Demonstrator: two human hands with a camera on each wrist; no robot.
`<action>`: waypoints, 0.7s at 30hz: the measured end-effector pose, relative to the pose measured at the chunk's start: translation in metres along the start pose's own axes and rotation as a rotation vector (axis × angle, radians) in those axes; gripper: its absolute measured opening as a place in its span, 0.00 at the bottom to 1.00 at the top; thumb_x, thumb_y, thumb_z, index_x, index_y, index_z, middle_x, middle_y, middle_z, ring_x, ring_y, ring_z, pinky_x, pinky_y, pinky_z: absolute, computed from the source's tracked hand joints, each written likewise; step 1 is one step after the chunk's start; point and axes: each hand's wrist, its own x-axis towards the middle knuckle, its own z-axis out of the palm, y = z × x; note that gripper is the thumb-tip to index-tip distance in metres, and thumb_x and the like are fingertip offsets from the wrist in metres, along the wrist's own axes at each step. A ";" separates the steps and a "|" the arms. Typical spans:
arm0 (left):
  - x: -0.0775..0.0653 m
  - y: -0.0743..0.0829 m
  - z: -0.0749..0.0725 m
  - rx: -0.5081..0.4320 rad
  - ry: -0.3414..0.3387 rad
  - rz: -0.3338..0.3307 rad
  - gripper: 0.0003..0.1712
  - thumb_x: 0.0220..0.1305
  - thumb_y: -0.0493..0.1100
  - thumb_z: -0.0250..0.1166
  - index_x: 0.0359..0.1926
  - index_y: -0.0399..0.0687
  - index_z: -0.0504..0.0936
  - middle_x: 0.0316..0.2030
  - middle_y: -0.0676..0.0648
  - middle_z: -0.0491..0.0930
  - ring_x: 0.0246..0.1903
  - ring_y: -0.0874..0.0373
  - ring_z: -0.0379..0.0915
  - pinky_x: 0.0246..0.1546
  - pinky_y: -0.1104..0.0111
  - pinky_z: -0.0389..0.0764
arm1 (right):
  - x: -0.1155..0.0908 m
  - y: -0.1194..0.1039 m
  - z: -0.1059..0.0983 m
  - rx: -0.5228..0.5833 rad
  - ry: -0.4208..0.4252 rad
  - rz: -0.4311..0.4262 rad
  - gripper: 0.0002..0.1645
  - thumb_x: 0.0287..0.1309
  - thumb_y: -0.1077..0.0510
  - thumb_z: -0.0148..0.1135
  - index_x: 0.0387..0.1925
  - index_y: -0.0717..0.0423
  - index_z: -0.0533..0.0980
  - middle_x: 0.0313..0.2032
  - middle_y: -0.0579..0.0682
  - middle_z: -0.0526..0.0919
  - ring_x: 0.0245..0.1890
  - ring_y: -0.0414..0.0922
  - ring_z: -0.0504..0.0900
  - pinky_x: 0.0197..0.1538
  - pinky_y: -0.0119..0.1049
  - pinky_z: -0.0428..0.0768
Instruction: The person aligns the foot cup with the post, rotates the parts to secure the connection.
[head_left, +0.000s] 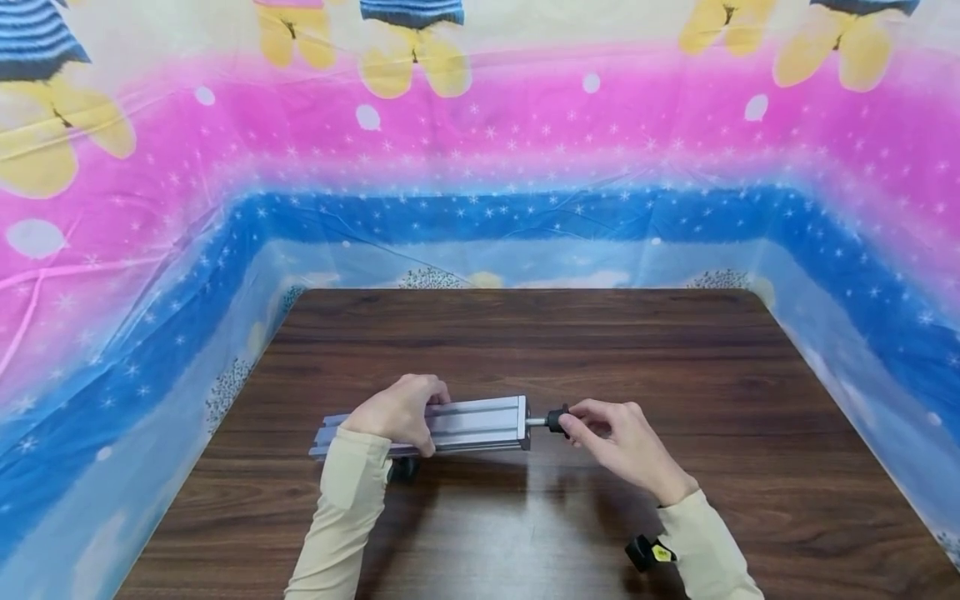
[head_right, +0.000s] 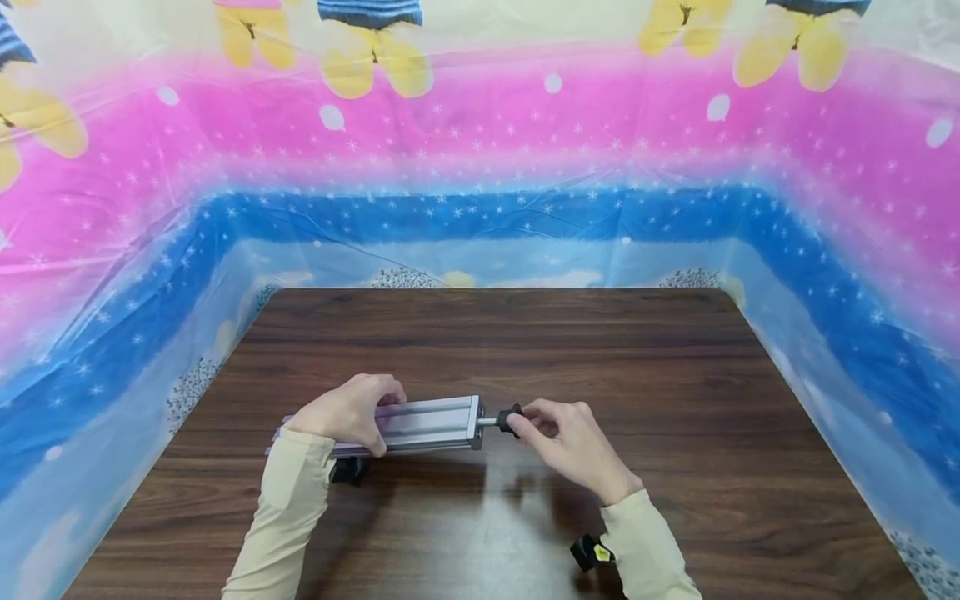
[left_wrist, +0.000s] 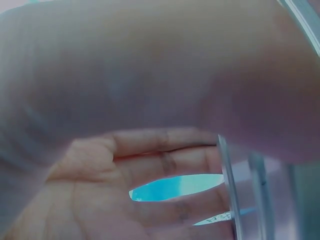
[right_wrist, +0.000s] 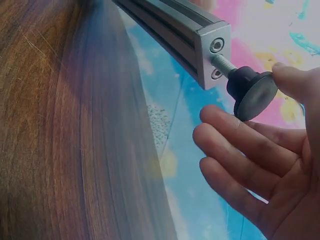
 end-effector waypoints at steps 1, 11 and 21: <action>0.000 0.000 0.000 0.000 0.003 0.002 0.31 0.34 0.31 0.82 0.46 0.41 0.83 0.43 0.46 0.81 0.41 0.54 0.73 0.45 0.59 0.80 | 0.001 0.000 0.000 -0.002 -0.007 0.010 0.14 0.72 0.46 0.58 0.42 0.48 0.84 0.29 0.40 0.87 0.28 0.32 0.85 0.35 0.32 0.83; 0.001 -0.001 -0.004 0.010 0.018 0.025 0.30 0.32 0.30 0.81 0.44 0.42 0.83 0.40 0.48 0.80 0.39 0.55 0.72 0.42 0.62 0.79 | -0.003 0.004 0.002 0.021 0.006 -0.153 0.35 0.56 0.56 0.75 0.65 0.47 0.73 0.55 0.46 0.84 0.42 0.38 0.87 0.48 0.37 0.85; 0.003 -0.003 0.000 0.008 -0.003 0.011 0.31 0.34 0.31 0.81 0.46 0.41 0.82 0.41 0.47 0.80 0.39 0.55 0.72 0.43 0.60 0.79 | -0.003 0.005 0.004 0.056 0.053 -0.227 0.33 0.54 0.67 0.74 0.61 0.49 0.77 0.48 0.47 0.86 0.39 0.38 0.88 0.46 0.36 0.86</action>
